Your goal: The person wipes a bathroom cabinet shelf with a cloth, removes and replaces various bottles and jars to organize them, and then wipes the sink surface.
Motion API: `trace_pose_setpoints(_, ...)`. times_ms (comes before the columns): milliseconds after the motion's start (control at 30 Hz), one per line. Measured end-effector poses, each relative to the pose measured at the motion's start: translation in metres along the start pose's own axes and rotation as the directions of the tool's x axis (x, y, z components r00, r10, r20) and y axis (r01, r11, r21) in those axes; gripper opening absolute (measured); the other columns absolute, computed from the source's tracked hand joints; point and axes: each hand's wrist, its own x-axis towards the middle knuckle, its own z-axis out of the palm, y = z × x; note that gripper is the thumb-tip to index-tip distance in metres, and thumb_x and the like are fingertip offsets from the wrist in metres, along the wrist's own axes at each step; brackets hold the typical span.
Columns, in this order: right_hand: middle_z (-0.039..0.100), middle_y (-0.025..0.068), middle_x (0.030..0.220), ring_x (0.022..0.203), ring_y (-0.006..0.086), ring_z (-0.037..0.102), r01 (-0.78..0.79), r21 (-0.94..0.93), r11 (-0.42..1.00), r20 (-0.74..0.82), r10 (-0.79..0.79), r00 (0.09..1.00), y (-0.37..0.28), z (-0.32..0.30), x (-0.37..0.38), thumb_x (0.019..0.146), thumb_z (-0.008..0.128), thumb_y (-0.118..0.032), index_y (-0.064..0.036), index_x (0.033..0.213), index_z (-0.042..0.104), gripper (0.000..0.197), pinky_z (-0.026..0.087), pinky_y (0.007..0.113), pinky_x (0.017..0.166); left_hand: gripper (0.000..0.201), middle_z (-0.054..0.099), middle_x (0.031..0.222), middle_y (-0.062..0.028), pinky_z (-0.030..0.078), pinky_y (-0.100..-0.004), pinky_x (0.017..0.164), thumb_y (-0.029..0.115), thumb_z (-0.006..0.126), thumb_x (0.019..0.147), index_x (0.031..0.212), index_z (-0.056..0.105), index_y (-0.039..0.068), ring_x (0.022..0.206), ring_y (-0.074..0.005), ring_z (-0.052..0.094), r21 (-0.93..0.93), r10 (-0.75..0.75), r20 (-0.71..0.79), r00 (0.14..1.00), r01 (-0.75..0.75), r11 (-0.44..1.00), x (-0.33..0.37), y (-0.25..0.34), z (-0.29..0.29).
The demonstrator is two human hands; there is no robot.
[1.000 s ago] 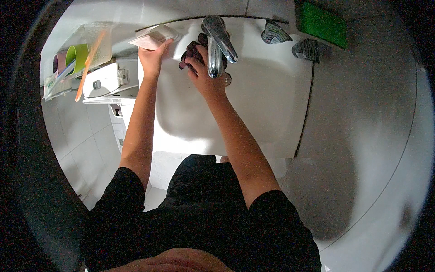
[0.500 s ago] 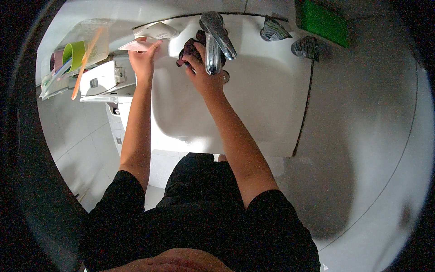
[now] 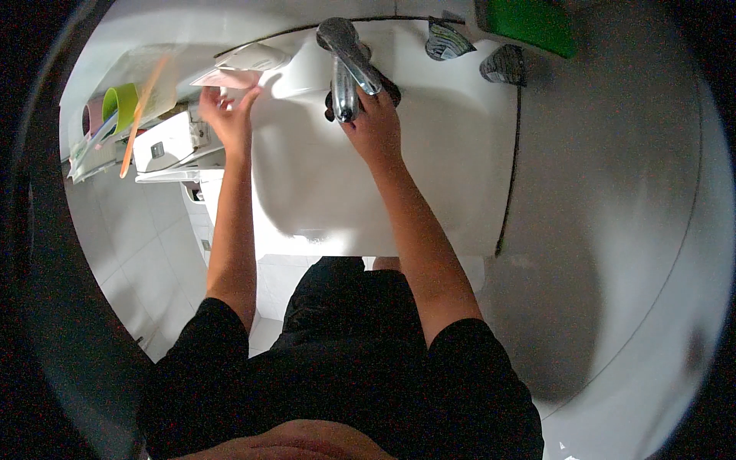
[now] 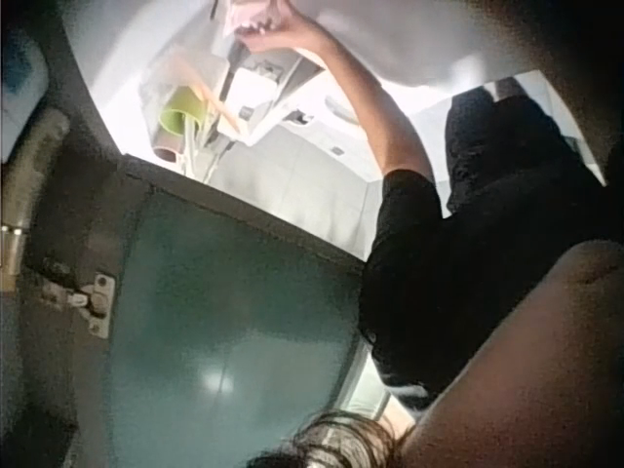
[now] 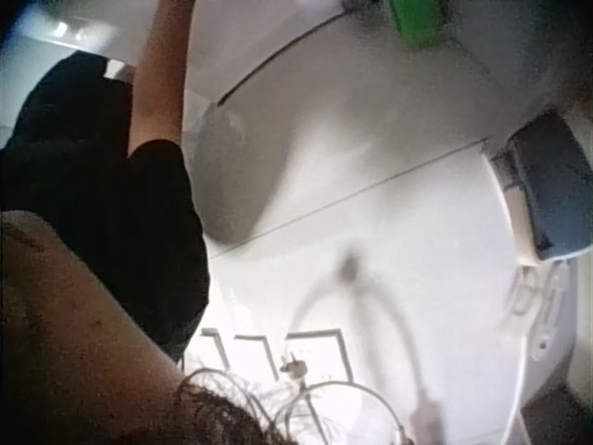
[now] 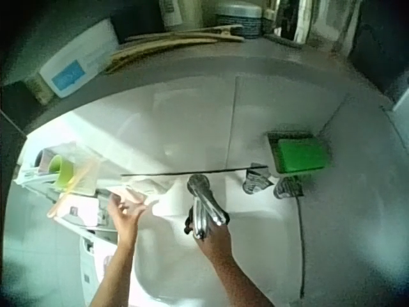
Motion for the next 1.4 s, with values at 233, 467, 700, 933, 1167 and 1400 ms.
trace_pose_setpoints(233, 0.063, 0.0106, 0.138, 0.130, 0.0402, 0.057, 0.027, -0.008, 1.000, -0.156, -0.028, 0.987, 0.026, -0.040, 0.005, 0.072, 0.084, -0.017, -0.0136, 0.103, 0.078, 0.032, 0.049, 0.055, 0.109, 0.011, 0.057, 0.100, -0.0076, 0.046, -0.0299, 0.076, 0.005, 0.055, 0.103, 0.112, 0.050, 0.003, 0.086, -0.0168, 0.053, -0.550, -0.005, 0.017, 1.000, 0.013, 0.835, -0.138, 0.103, -0.024)
trace_pose_setpoints(467, 0.057, 0.0121, 0.149, 0.143, 0.0381, 0.048, -0.131, -0.118, 0.984, -0.185, 0.108, 0.977, 0.015, -0.034, -0.002, 0.077, 0.084, -0.018, -0.0180, 0.121, 0.076, 0.044, 0.039, 0.051, 0.118, 0.085, 0.051, 0.144, -0.0241, 0.045, -0.0417, 0.112, 0.012, 0.088, 0.086, 0.152, 0.036, -0.004, 0.133, -0.0338, 0.054, -0.560, 0.225, 0.547, 0.806, 0.153, 0.814, -0.156, 0.252, 0.114)
trace_pose_setpoints(700, 0.056, 0.0162, 0.145, 0.137, 0.0445, 0.049, 0.002, 0.060, 0.998, -0.175, 0.008, 0.984, 0.027, -0.034, 0.002, 0.070, 0.087, -0.015, -0.0112, 0.107, 0.072, 0.040, 0.044, 0.056, 0.113, 0.152, 0.023, 0.160, -0.0322, 0.035, -0.0485, 0.120, 0.027, 0.106, 0.055, 0.163, 0.004, -0.007, 0.143, -0.0493, 0.033, -0.407, 0.142, 0.379, 0.915, 0.026, 0.913, -0.148, 0.260, 0.219)
trace_pose_setpoints(933, 0.059, 0.0135, 0.139, 0.134, 0.0434, 0.053, -0.016, 0.081, 0.997, -0.200, 0.032, 0.979, 0.028, -0.035, 0.004, 0.073, 0.085, -0.014, -0.0185, 0.111, 0.073, 0.040, 0.050, 0.054, 0.108, 0.091, 0.054, 0.126, -0.0193, 0.045, -0.0482, 0.105, 0.018, 0.097, 0.064, 0.139, 0.048, 0.001, 0.121, -0.0408, 0.049, -0.376, 0.219, 0.323, 0.921, -0.088, 0.922, -0.158, 0.289, 0.263)
trace_pose_setpoints(1167, 0.062, 0.0138, 0.135, 0.128, 0.0405, 0.056, 0.012, 0.065, 0.998, -0.215, 0.002, 0.977, 0.036, -0.041, 0.019, 0.077, 0.080, -0.014, -0.0171, 0.110, 0.074, 0.034, 0.051, 0.053, 0.106, 0.060, 0.062, 0.113, -0.0153, 0.047, -0.0488, 0.100, 0.016, 0.091, 0.070, 0.122, 0.064, 0.004, 0.110, -0.0400, 0.057, -0.438, 0.333, 0.417, 0.845, -0.134, 0.889, -0.148, 0.269, 0.240)
trace_pose_setpoints(1400, 0.069, 0.0138, 0.115, 0.115, 0.0387, 0.061, -0.018, 0.090, 0.996, -0.313, 0.045, 0.949, 0.061, -0.038, 0.077, 0.079, 0.074, -0.017, -0.0109, 0.102, 0.076, 0.024, 0.053, 0.049, 0.100, 0.069, 0.065, 0.122, -0.0129, 0.048, -0.0467, 0.103, 0.021, 0.095, 0.066, 0.126, 0.064, 0.008, 0.118, -0.0361, 0.061, -0.776, 0.763, 0.460, 0.454, -0.212, 0.594, -0.131, 0.288, 0.145)
